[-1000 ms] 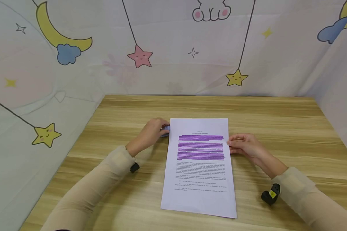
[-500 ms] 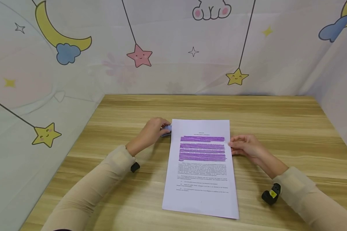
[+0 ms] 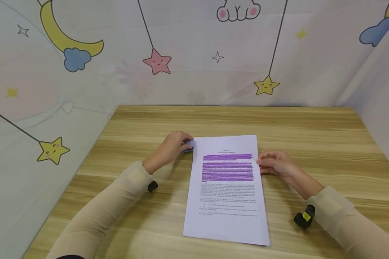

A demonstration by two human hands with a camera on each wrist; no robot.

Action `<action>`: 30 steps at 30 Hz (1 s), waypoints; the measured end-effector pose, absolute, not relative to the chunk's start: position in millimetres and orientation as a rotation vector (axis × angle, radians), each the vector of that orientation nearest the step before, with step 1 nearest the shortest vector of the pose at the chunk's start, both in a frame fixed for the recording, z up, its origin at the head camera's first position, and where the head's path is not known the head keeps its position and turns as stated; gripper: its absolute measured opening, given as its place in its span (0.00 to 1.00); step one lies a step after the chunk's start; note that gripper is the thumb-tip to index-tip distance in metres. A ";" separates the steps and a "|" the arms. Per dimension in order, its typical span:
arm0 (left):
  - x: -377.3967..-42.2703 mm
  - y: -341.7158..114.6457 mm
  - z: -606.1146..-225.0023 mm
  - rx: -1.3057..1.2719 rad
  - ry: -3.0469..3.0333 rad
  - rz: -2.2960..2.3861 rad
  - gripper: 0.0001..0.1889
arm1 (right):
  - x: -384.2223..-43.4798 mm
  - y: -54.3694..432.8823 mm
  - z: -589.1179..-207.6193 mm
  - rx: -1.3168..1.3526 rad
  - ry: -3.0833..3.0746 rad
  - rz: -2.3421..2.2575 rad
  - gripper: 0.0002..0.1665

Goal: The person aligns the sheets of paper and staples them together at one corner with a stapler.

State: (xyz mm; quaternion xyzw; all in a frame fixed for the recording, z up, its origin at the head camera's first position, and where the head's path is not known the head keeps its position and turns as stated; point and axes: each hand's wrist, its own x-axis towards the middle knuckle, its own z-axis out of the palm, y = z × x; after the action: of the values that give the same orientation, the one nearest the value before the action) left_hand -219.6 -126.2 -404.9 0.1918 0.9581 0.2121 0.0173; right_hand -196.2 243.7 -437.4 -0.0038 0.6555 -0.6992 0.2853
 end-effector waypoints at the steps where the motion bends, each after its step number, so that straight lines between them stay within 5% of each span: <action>1: -220.0 -125.5 -404.9 0.595 2.974 0.656 0.13 | -196.3 243.7 -437.1 -0.007 1.753 -1.868 0.07; 30: -228.9 -114.7 -408.9 0.575 2.969 0.605 0.13 | -197.2 245.2 -437.6 0.018 1.783 -1.848 0.06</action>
State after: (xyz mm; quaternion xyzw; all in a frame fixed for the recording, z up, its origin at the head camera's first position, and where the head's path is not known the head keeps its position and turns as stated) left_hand -228.9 -114.7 -408.9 0.1864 0.9623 0.1961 0.0287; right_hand -197.2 245.2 -437.6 0.0068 0.6660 -0.6903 0.2826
